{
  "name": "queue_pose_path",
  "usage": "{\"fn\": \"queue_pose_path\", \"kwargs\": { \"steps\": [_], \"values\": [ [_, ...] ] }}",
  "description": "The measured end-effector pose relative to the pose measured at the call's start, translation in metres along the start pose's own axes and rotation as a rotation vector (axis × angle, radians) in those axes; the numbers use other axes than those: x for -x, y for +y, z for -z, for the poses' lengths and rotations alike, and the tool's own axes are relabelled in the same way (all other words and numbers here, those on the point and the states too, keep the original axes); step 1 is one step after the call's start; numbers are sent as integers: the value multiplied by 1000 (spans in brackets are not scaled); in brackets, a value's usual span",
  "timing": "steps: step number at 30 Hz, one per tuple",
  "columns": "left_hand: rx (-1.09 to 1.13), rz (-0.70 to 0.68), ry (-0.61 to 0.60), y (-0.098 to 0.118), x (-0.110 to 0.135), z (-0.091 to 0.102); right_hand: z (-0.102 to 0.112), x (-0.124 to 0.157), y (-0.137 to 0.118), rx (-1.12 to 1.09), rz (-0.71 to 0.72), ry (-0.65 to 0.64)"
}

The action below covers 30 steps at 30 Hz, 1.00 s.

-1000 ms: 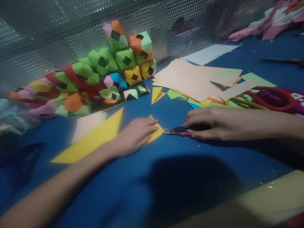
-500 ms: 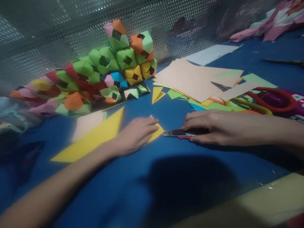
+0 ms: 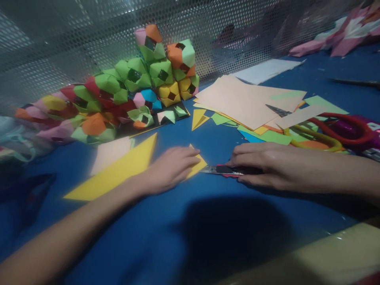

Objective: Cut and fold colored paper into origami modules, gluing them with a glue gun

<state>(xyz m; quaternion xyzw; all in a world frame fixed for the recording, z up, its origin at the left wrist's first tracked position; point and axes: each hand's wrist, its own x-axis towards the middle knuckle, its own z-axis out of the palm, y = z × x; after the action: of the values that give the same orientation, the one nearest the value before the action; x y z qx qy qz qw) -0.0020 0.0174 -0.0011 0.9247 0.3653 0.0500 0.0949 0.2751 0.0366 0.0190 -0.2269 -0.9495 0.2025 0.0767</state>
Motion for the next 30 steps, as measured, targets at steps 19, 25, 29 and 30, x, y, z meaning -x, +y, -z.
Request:
{"fn": "queue_pose_path", "kwargs": {
  "steps": [19,25,29,30],
  "values": [
    [5,1,7,-1,2,-3,0,-4,-11,-88,-43,-154],
    [1,10,-7,2,0,0,-2,-4,-10,-83,-25,-135],
    [10,4,-36,-2,-1,6,-2,-6,-10,-64,-22,-112],
    [10,0,-34,-4,-2,7,-2,-6,-10,-58,-19,-107]
  ]
}}
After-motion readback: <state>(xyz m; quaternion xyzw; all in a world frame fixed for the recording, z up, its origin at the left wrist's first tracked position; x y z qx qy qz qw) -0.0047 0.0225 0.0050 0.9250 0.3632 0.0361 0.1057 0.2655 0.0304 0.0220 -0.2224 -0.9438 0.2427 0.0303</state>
